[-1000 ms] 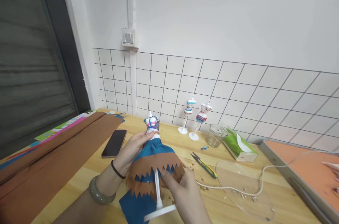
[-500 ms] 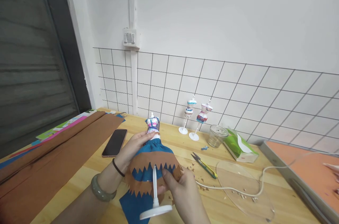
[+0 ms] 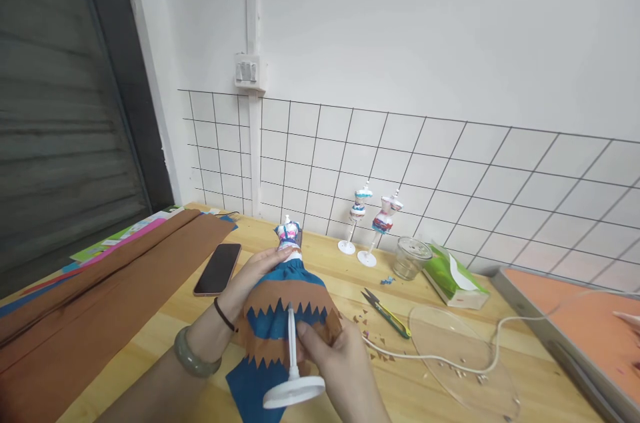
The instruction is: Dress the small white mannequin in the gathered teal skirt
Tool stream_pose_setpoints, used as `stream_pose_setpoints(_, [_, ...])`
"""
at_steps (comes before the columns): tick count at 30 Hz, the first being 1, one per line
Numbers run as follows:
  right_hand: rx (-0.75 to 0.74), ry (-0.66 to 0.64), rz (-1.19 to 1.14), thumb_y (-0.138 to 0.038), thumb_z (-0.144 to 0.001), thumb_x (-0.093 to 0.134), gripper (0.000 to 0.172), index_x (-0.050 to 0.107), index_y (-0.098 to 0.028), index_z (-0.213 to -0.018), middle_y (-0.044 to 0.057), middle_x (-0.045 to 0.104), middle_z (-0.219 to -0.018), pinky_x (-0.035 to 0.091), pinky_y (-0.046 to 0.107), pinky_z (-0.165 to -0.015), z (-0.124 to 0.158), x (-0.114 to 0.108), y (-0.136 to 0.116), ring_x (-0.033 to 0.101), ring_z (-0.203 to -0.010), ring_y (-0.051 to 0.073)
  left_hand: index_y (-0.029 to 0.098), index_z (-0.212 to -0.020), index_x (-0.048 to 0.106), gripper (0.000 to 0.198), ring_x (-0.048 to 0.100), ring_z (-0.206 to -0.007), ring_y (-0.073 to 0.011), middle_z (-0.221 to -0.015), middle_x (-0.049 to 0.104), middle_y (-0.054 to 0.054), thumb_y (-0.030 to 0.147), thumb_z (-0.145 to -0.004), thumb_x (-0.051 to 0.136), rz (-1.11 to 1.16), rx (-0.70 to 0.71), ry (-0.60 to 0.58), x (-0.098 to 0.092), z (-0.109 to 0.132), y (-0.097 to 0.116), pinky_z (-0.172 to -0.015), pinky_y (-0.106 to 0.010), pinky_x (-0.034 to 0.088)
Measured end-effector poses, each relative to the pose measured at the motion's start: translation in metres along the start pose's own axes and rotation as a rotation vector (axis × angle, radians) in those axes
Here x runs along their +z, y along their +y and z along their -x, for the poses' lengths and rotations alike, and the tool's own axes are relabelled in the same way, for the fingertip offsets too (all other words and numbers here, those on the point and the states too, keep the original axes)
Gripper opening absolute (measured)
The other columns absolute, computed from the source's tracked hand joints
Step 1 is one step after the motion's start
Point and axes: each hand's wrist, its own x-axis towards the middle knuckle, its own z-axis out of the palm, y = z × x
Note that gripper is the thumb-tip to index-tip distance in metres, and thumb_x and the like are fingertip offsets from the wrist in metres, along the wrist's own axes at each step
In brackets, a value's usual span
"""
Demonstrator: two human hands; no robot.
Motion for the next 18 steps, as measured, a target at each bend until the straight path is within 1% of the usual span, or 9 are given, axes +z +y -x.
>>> stream_pose_setpoints(1, [0.011,-0.001,-0.054,-0.044,-0.061,0.073,0.029,0.063,-0.017,-0.068,0.000,0.063,-0.054,0.049,0.027,-0.053,0.001,0.002,0.000,0.061,-0.055,0.019,0.014,-0.071,0.067,0.019,0.056,-0.058,-0.0122,-0.066,0.064,-0.001,0.030,-0.064,0.072,0.010,0.001,0.002,0.001,0.001,0.001,-0.057,-0.023,0.043])
stream_pose_setpoints(3, [0.071,-0.021,-0.188,-0.041,-0.062,0.074,0.027,0.064,-0.017,-0.071,-0.001,0.062,-0.055,0.046,0.024,-0.050,0.002,0.007,0.002,0.057,-0.051,0.015,0.015,-0.070,0.066,0.017,0.055,-0.058,-0.0120,-0.064,0.063,0.000,0.030,-0.065,0.072,0.031,0.009,0.014,0.003,0.004,0.001,-0.057,-0.023,0.043])
stream_pose_setpoints(5, [0.148,-0.053,-0.335,-0.038,-0.061,0.076,0.025,0.063,-0.016,-0.064,-0.003,0.058,-0.050,0.043,0.022,-0.046,0.003,0.011,0.007,0.052,-0.045,0.011,0.016,-0.066,0.065,0.015,0.055,-0.057,-0.0118,-0.062,0.062,0.000,0.030,-0.065,0.071,0.048,0.019,0.034,0.006,0.006,0.001,-0.057,-0.024,0.043])
stream_pose_setpoints(6, [0.175,-0.058,-0.401,-0.036,-0.061,0.076,0.025,0.062,-0.016,-0.062,-0.003,0.057,-0.049,0.042,0.022,-0.046,0.004,0.012,0.010,0.052,-0.045,0.011,0.016,-0.065,0.065,0.015,0.055,-0.057,-0.0118,-0.062,0.062,0.001,0.030,-0.065,0.071,0.053,0.022,0.045,0.007,0.007,0.001,-0.057,-0.023,0.043])
stream_pose_setpoints(8, [0.192,-0.043,-0.489,-0.034,-0.058,0.079,0.024,0.064,-0.016,-0.066,-0.002,0.061,-0.053,0.044,0.023,-0.048,0.004,0.014,0.017,0.057,-0.049,0.013,0.017,-0.063,0.065,0.015,0.055,-0.058,-0.0123,-0.061,0.062,0.000,0.030,-0.064,0.072,0.059,0.019,0.059,0.010,0.009,0.000,-0.057,-0.024,0.043])
stream_pose_setpoints(10, [0.218,-0.024,-0.504,-0.031,-0.056,0.080,0.026,0.067,-0.016,-0.072,0.001,0.067,-0.062,0.049,0.027,-0.053,0.005,0.014,0.022,0.063,-0.057,0.017,0.016,-0.063,0.065,0.015,0.056,-0.058,-0.0129,-0.061,0.062,0.000,0.029,-0.062,0.073,0.062,0.009,0.059,0.011,0.008,-0.001,-0.057,-0.024,0.043])
stream_pose_setpoints(13, [0.267,-0.017,-0.479,-0.031,-0.056,0.080,0.029,0.069,-0.015,-0.077,0.007,0.072,-0.079,0.053,0.035,-0.065,0.006,0.015,0.029,0.068,-0.073,0.025,0.014,-0.066,0.065,0.016,0.056,-0.059,-0.0123,-0.064,0.062,0.000,0.029,-0.063,0.072,0.064,-0.004,0.041,0.012,0.005,-0.004,-0.059,-0.024,0.043])
stream_pose_setpoints(16, [0.240,-0.004,-0.461,-0.031,-0.059,0.079,0.036,0.068,-0.019,-0.091,0.007,0.072,-0.094,0.053,0.039,-0.076,0.004,0.017,0.037,0.066,-0.088,0.029,0.013,-0.072,0.065,0.019,0.056,-0.061,-0.0112,-0.066,0.063,-0.001,0.029,-0.064,0.072,0.056,-0.013,0.030,0.011,0.004,-0.006,-0.059,-0.022,0.044])
stream_pose_setpoints(18, [0.181,0.003,-0.367,-0.034,-0.061,0.076,0.037,0.067,-0.021,-0.095,0.007,0.071,-0.098,0.054,0.040,-0.076,0.001,0.016,0.046,0.066,-0.091,0.030,0.012,-0.073,0.066,0.021,0.056,-0.060,-0.0108,-0.066,0.063,0.000,0.029,-0.064,0.073,0.044,-0.022,0.023,0.010,0.004,-0.006,-0.058,-0.021,0.043])
